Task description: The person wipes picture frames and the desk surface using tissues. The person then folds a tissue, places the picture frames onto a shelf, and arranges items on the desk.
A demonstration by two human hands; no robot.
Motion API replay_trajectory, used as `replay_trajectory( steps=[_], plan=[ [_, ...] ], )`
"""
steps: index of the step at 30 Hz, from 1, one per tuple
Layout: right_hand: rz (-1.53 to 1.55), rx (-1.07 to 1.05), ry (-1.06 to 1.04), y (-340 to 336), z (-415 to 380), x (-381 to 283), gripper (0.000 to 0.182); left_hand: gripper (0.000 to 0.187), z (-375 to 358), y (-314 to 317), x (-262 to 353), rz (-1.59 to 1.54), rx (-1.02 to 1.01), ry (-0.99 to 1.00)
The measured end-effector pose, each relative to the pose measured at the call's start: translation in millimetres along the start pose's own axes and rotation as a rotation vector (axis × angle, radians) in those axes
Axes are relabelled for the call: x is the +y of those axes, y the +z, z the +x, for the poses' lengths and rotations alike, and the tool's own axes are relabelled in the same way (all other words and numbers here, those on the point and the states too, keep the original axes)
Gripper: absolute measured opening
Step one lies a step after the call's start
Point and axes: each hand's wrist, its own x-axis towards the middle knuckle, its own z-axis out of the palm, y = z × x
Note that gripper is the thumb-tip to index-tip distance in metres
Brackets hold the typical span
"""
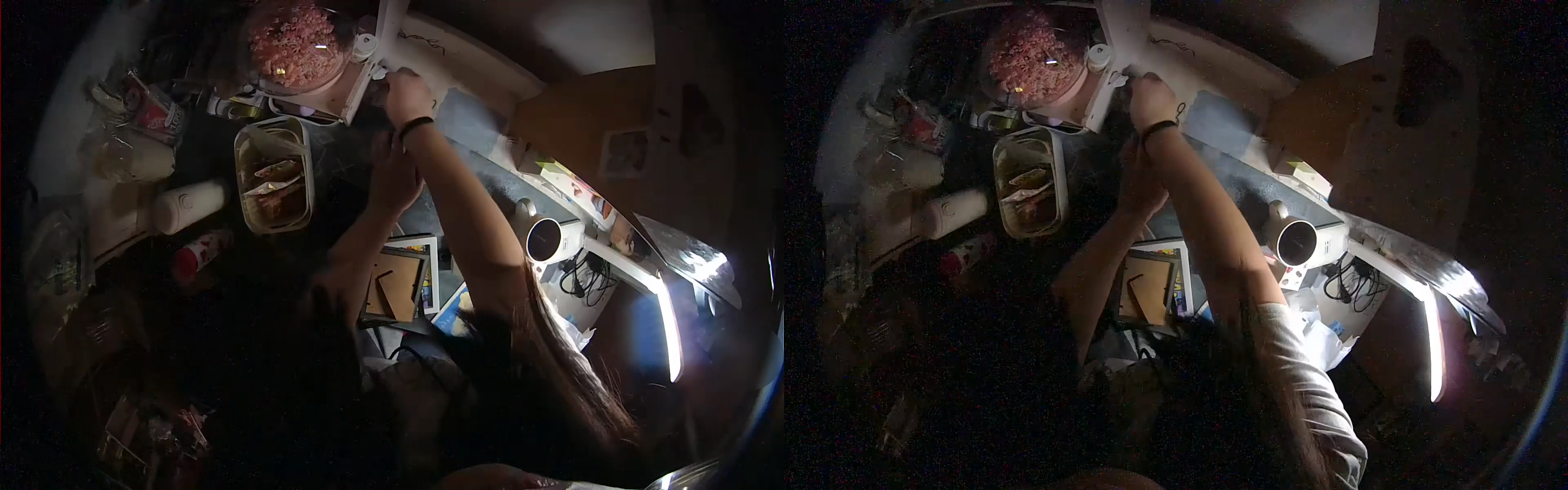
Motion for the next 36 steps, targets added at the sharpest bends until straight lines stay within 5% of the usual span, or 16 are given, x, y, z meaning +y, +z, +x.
replay_trajectory(
  steps=[9,11,15,21,24,26,28,32,34,36],
  plan=[
    [-0.071,0.036,-0.061,4.6,-18.4,-0.7,0.018,0.045,-0.8,-10.9,3.1,-0.013,-0.065,0.031],
    [-0.142,-0.09,0.16,-25.1,-9.9,15.9,0.02,0.045,4.4,-15.0,5.0,-0.016,-0.029,0.039],
    [-0.311,0.254,0.364,-36.9,-2.0,110.6,0.026,0.044,2.5,-19.0,6.9,0.032,-0.066,-0.006],
    [-0.259,0.089,0.478,-80.7,-16.7,113.0,0.026,0.041,3.2,-16.0,5.3,0.067,-0.066,0.013],
    [-0.316,0.327,0.293,-56.3,-41.5,114.5,0.025,0.04,1.6,-17.4,6.7,0.077,-0.076,0.015],
    [-0.279,0.051,0.386,-52.5,-67.4,95.2,0.023,0.04,2.3,-14.2,6.7,0.082,-0.072,0.023],
    [-0.296,0.1,0.323,-41.5,-90.2,91.0,0.023,0.041,0.5,-12.6,5.2,0.091,-0.057,0.028],
    [-0.022,0.353,0.26,-65.2,-135.9,67.1,0.016,0.039,0.9,-19.7,9.0,0.069,-0.045,0.056],
    [0.346,0.43,0.369,-68.9,-163.6,58.8,0.013,0.041,-2.5,-15.8,7.2,0.102,-0.045,0.07],
    [1.161,0.287,0.53,-78.9,-198.5,46.7,0.006,0.044,1.3,-13.8,10.6,0.131,-0.053,0.085]
  ],
)
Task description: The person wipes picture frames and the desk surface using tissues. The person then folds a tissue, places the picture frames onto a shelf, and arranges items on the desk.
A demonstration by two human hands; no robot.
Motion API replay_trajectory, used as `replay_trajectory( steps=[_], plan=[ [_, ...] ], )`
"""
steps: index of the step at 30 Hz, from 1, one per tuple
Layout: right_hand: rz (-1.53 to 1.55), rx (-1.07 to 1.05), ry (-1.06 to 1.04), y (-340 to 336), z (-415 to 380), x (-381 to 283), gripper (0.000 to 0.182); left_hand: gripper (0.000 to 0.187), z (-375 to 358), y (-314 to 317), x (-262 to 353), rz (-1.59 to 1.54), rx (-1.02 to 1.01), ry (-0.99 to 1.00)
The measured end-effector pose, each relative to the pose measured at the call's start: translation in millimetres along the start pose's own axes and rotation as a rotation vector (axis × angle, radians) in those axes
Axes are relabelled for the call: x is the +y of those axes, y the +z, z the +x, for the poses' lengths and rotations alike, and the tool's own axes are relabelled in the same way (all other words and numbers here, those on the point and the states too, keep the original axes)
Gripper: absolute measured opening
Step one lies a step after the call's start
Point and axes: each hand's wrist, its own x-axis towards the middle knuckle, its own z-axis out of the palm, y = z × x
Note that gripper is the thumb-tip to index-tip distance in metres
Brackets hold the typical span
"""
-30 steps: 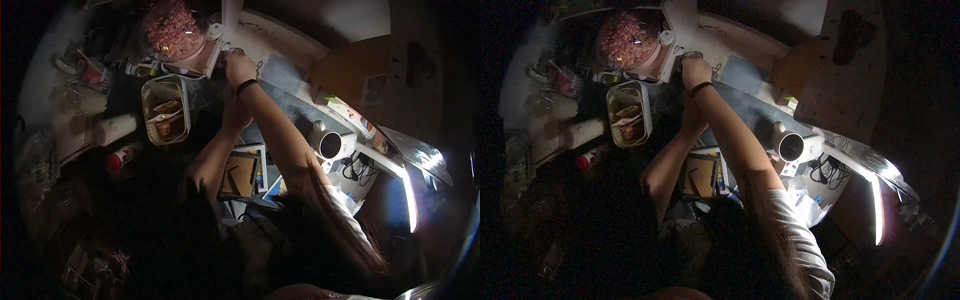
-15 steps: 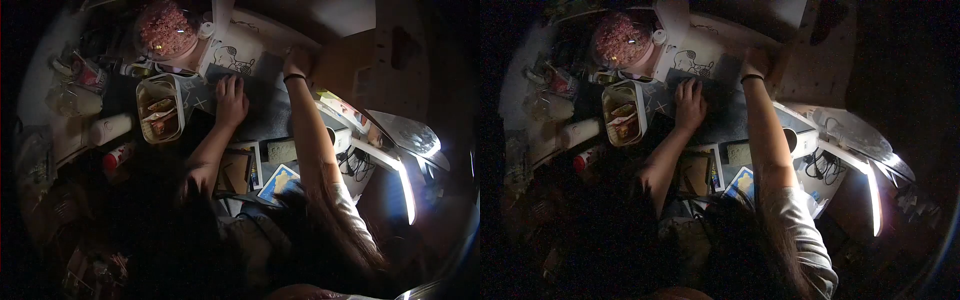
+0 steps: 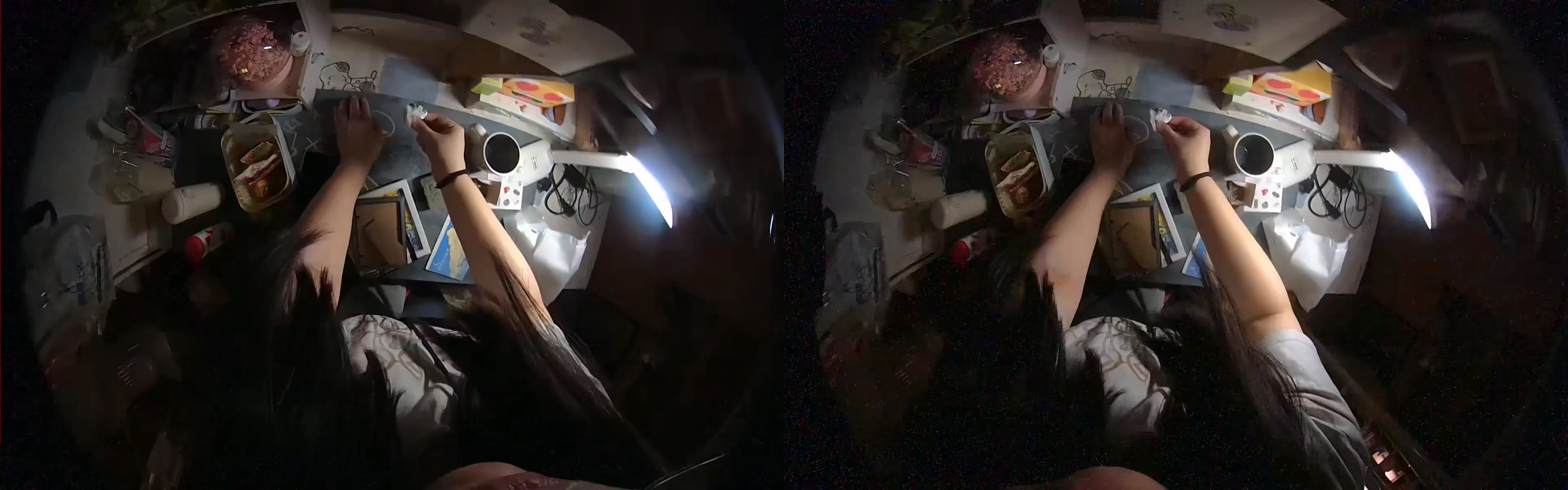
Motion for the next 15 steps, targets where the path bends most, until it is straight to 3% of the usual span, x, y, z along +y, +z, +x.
replay_trajectory(
  steps=[2,4,6,11,13,15],
  plan=[
    [0.562,-0.184,0.307,-16.9,-42.3,-20.2,0.001,0.043,7.1,-10.7,10.3,0.05,-0.171,-0.099],
    [0.795,-0.353,0.399,-37.9,-73.8,-25.4,0.001,0.041,11.9,-11.4,11.8,0.079,-0.213,-0.109],
    [0.819,-0.308,0.463,-54.8,-110.5,-33.6,0.003,0.037,9.3,-16.7,16.3,0.13,-0.286,-0.153],
    [0.791,-0.179,0.49,-114.9,-207.6,-14.2,0.01,0.037,-22.6,-21.4,38.5,0.053,-0.258,-0.003],
    [0.856,-0.205,0.436,-146.7,-255.7,12.7,0.018,0.033,-45.4,-11.9,56.8,-0.194,-0.15,-0.082],
    [0.929,-0.125,0.427,-180.3,-300.5,48.6,0.02,0.03,-70.6,-16.6,76.0,-0.305,-0.132,0.031]
  ],
)
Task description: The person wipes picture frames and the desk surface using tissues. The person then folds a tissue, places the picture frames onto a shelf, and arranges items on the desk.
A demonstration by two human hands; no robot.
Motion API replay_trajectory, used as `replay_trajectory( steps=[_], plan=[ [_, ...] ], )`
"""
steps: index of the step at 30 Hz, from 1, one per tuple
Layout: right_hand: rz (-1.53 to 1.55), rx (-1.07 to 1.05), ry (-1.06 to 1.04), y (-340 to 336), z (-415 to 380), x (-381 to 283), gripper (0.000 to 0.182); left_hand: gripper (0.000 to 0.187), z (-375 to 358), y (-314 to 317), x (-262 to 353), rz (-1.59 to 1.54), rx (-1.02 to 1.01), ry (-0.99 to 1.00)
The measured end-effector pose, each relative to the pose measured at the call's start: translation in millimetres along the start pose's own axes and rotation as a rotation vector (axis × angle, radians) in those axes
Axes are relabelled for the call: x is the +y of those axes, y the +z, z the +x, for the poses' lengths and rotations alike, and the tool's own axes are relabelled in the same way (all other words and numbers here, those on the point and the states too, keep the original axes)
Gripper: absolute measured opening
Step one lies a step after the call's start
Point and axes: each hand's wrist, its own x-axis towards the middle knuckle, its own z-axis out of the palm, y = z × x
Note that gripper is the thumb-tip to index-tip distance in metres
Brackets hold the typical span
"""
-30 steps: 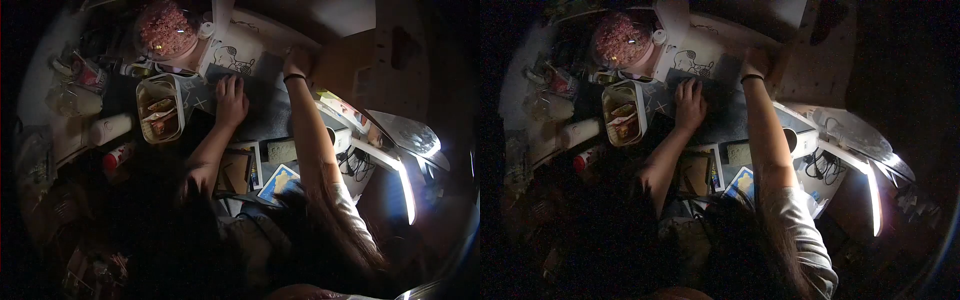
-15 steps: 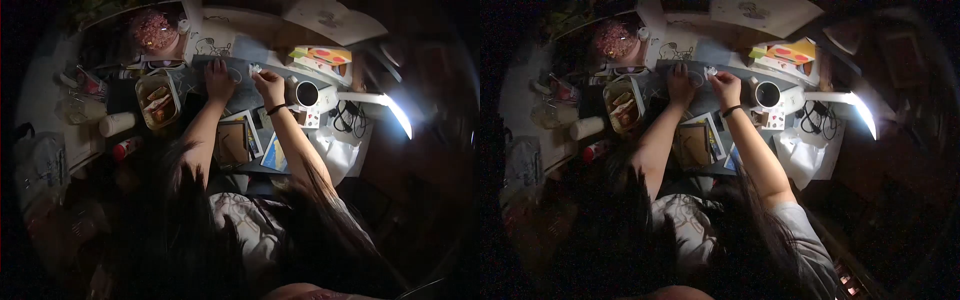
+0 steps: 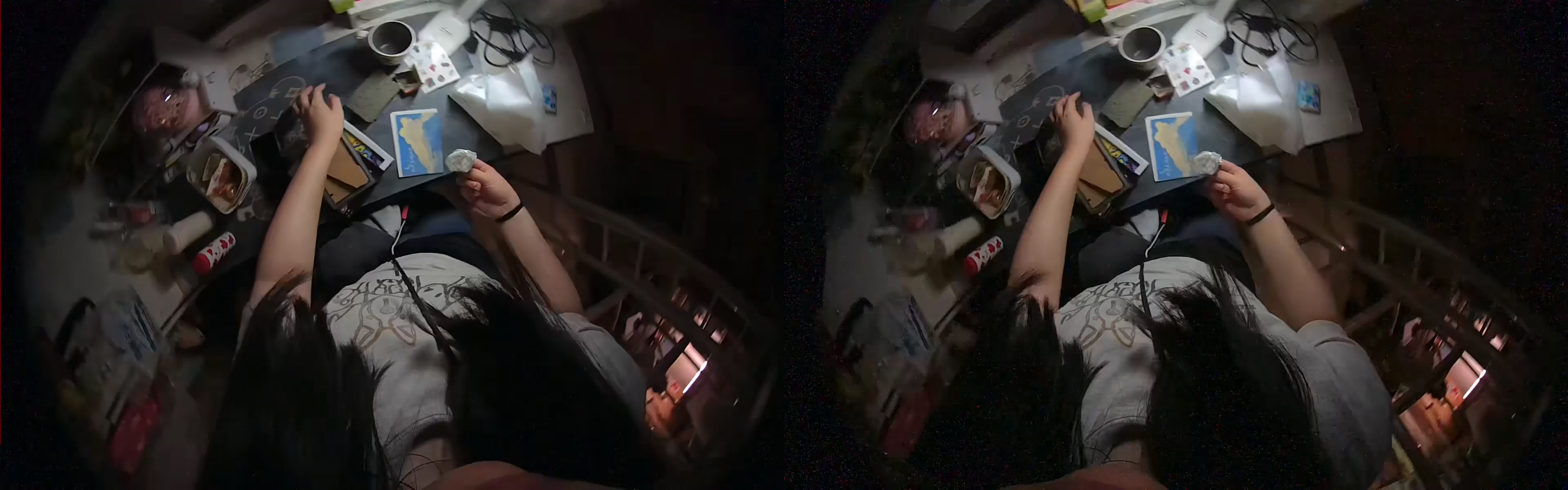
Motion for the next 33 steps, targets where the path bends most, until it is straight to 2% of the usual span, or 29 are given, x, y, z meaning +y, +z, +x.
replay_trajectory(
  steps=[3,5,6,8,9,10,11,13,14,16,18,20,22,24,25,27,28,30,31,32,33],
  plan=[
    [0.106,0.189,-0.119,-82.9,-45.3,36.7,0.016,0.028,-52.1,-9.1,22.1,-0.014,-0.069,0.086],
    [0.226,0.56,-0.171,-137.5,-59.4,63.8,0.015,0.027,-81.6,-17.5,24.0,-0.032,-0.117,0.105],
    [0.256,0.568,-0.182,-172.8,-60.1,79.5,0.015,0.027,-97.3,-21.2,26.2,-0.036,-0.128,0.102],
    [0.326,0.86,-0.099,-238.3,-61.9,110.4,0.016,0.026,-125.5,-43.1,53.3,-0.006,-0.18,0.161],
    [0.351,0.865,-0.099,-267.1,-61.8,124.0,0.016,0.026,-138.0,-53.0,74.9,-0.119,-0.226,0.123],
    [0.334,1.005,-0.062,-294.5,-63.6,136.7,0.011,0.025,-152.9,-58.3,94.2,-0.231,-0.272,0.081],
    [0.313,1.154,-0.017,-317.7,-73.8,144.0,0.008,0.023,-168.8,-58.3,104.8,-0.185,-0.326,0.099],
    [0.3,1.206,0.004,-372.5,-82.3,152.5,0.009,0.021,-198.5,-46.5,144.8,-0.285,-0.462,0.26],
    [0.226,1.246,0.022,-390.2,-81.3,158.3,0.01,0.018,-213.8,-27.9,163.9,-0.309,-0.539,0.413],
    [-0.119,1.288,0.068,-425.5,-74.6,166.8,0.011,0.016,-252.2,16.9,200.6,-0.403,-0.83,0.37],
    [-0.553,1.302,0.081,-462.5,-58.4,165.3,0.013,0.016,-287.4,70.2,229.7,-0.485,-1.035,0.218],
    [-0.876,1.296,0.071,-498.3,-38.2,154.8,0.014,0.015,-320.6,126.5,231.4,-0.404,-1.088,0.251],
    [-1.035,1.267,0.079,-544.2,-19.4,145.8,0.016,0.015,-360.2,175.2,219.4,-0.319,-1.146,0.278],
    [-1.129,1.232,0.086,-584.6,1.2,127.5,0.017,0.017,-392.0,221.9,203.6,-0.364,-1.157,0.124],
    [-1.131,1.2,0.107,-603.0,7.3,122.2,0.018,0.017,-399.9,238.9,195.6,-0.352,-1.179,0.125],
    [-1.041,1.069,0.196,-639.8,20.5,111.1,0.02,0.019,-409.9,269.2,181.5,-0.151,-1.262,0.338],
    [-0.872,0.917,0.337,-651.6,23.3,109.6,0.021,0.019,-418.8,278.3,175.1,-0.14,-1.275,0.338],
    [-0.377,0.489,0.773,-660.1,24.7,121.2,0.025,0.024,-438.3,293.4,165.2,-0.174,-1.175,0.401],
    [-0.9,0.811,0.533,-653.8,31.3,171.1,0.027,0.024,-450.5,302.9,154.3,-0.165,-1.188,0.404],
    [-1.414,1.114,0.235,-653.7,34.1,206.1,0.03,0.026,-464.9,316.3,139.5,-0.226,-1.305,0.109],
    [-1.405,1.116,0.242,-663.9,35.6,221.4,0.03,0.026,-482.6,327.5,121.4,-0.255,-1.367,-0.041]
  ],
)
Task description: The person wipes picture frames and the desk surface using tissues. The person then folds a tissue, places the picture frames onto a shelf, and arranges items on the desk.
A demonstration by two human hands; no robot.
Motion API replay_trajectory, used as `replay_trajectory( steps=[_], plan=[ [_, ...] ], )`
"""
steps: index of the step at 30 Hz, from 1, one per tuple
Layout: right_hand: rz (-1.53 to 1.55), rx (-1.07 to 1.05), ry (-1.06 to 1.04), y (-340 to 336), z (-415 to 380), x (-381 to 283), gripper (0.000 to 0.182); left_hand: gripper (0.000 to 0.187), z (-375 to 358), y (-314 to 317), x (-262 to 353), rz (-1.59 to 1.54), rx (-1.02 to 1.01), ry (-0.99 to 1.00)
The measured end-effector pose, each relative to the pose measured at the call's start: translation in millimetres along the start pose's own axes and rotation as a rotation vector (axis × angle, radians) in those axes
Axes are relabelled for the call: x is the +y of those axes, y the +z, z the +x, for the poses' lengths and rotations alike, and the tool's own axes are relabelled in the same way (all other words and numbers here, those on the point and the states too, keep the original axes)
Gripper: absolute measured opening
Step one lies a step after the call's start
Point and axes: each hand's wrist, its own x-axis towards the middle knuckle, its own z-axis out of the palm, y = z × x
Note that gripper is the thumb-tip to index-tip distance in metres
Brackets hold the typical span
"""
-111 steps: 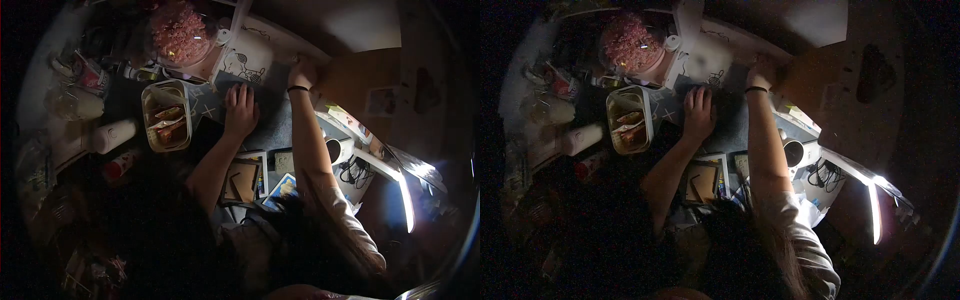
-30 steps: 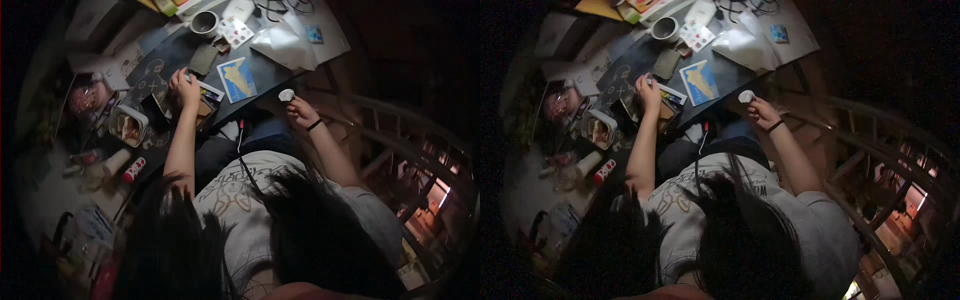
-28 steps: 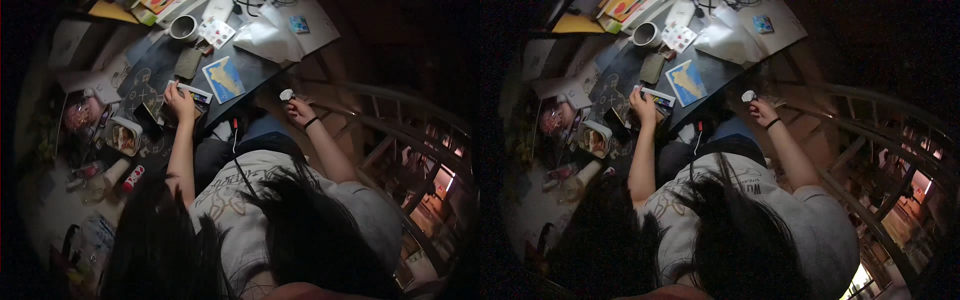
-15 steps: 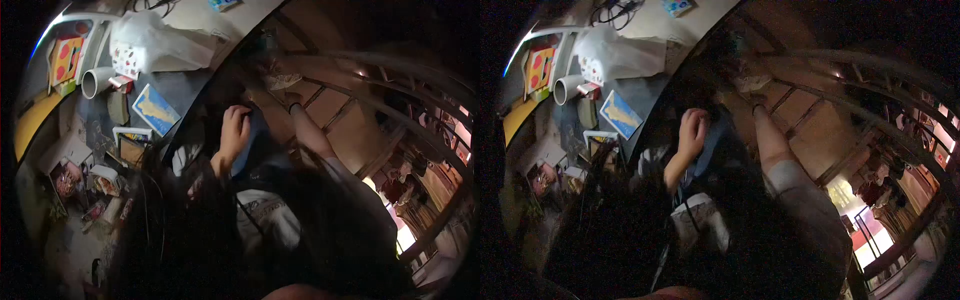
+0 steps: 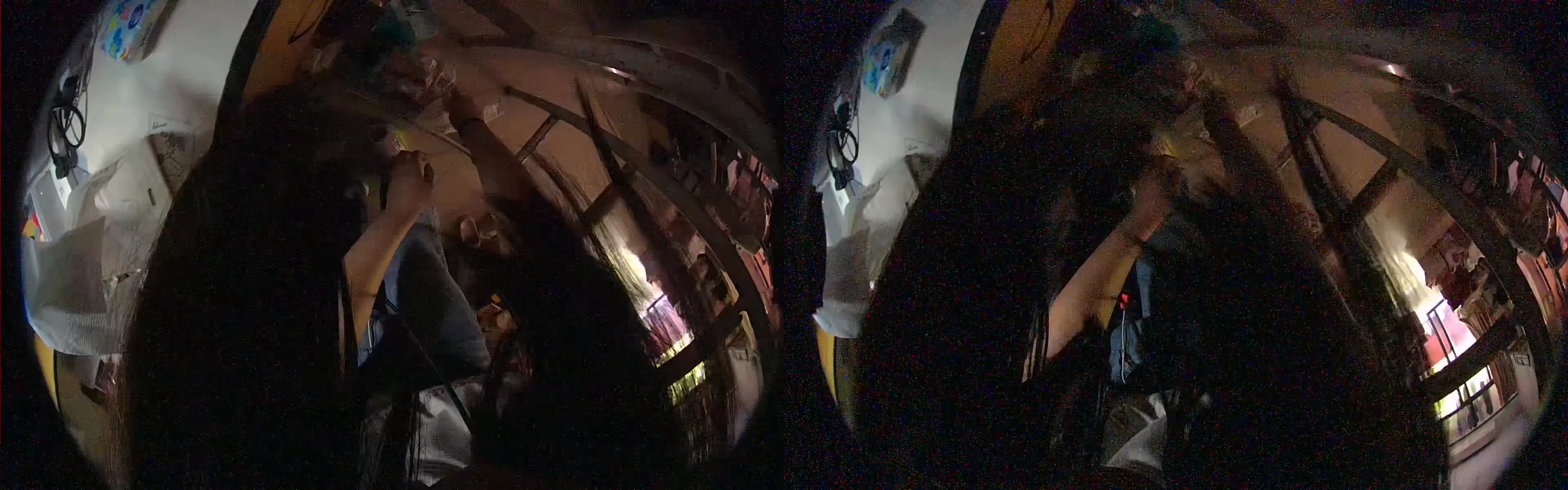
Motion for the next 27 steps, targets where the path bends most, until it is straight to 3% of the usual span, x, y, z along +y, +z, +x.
replay_trajectory(
  steps=[1,2,3,4,6,7,9,12,13,14,16,17,19,21,23,25,26,27],
  plan=[
    [-0.155,-0.073,-0.027,12.4,3.0,10.3,0.032,0.027,5.1,15.0,-21.6,-0.107,-0.035,-0.101],
    [-0.312,-0.147,-0.06,17.7,3.2,14.0,0.035,0.027,7.9,26.8,-44.5,0.043,0.044,0.046],
    [-0.311,-0.153,-0.055,-6.0,-11.4,1.6,0.035,0.027,6.3,32.2,-51.8,0.118,0.079,0.12],
    [-0.297,-0.312,-0.024,-57.1,-34.1,-28.0,0.037,0.027,4.4,38.0,-60.1,0.196,0.12,0.191],
    [-0.28,-0.465,0.005,-77.9,-26.1,-26.6,0.04,0.018,2.3,40.5,-50.8,0.319,0.265,0.122],
    [0.053,-0.823,0.009,-60.4,13.8,10.6,0.042,0.016,0.4,36.5,-43.2,0.358,0.312,0.097],
    [0.392,-1.168,0.013,-51.5,43.3,26.7,0.044,0.017,-5.7,10.2,-17.5,0.353,0.237,0.209],
    [0.335,-1.258,-0.015,-61.5,27.4,7.9,0.042,0.02,-19.2,-21.1,22.9,0.346,0.138,0.385],
    [0.157,-0.709,-0.015,-54.5,-8.3,-4.0,0.038,0.02,-23.3,-19.6,26.0,0.343,0.155,0.393],
    [-0.013,-0.153,-0.022,-55.3,-37.4,-13.8,0.035,0.022,-27.9,-15.9,25.6,-0.572,0.17,-0.006],
    [-0.304,-0.065,-0.229,-87.2,-54.9,-34.2,0.03,0.024,-36.9,-36.5,65.2,-1.495,0.154,-0.378],
    [-0.324,-0.035,-0.267,-112.6,-67.0,-46.4,0.03,0.025,-54.3,-60.5,117.0,-0.656,0.025,-0.265],
    [-0.298,0.021,-0.439,-163.8,-106.1,-76.8,0.026,0.026,-86.6,-91.4,170.4,0.179,-0.01,-0.145],
    [-0.282,0.056,-0.619,-200.7,-154.7,-140.2,0.023,0.027,-111.4,-136.4,168.0,0.03,-0.032,-0.024],
    [-0.298,0.062,-0.763,-246.5,-210.9,-182.9,0.022,0.028,-138.0,-156.7,174.6,-0.017,0.097,-0.046],
    [-0.151,-0.264,-0.592,-293.5,-261.3,-235.8,0.027,0.028,-161.3,-182.8,178.7,-0.069,0.219,-0.063],
    [-0.182,-0.265,-0.632,-303.2,-271.3,-253.7,0.027,0.027,-171.1,-198.8,178.7,-0.183,0.206,-0.035],
    [-0.028,-0.15,-0.893,-309.9,-281.1,-271.9,0.024,0.026,-189.1,-220.0,188.2,-0.298,0.192,-0.002]
  ],
)
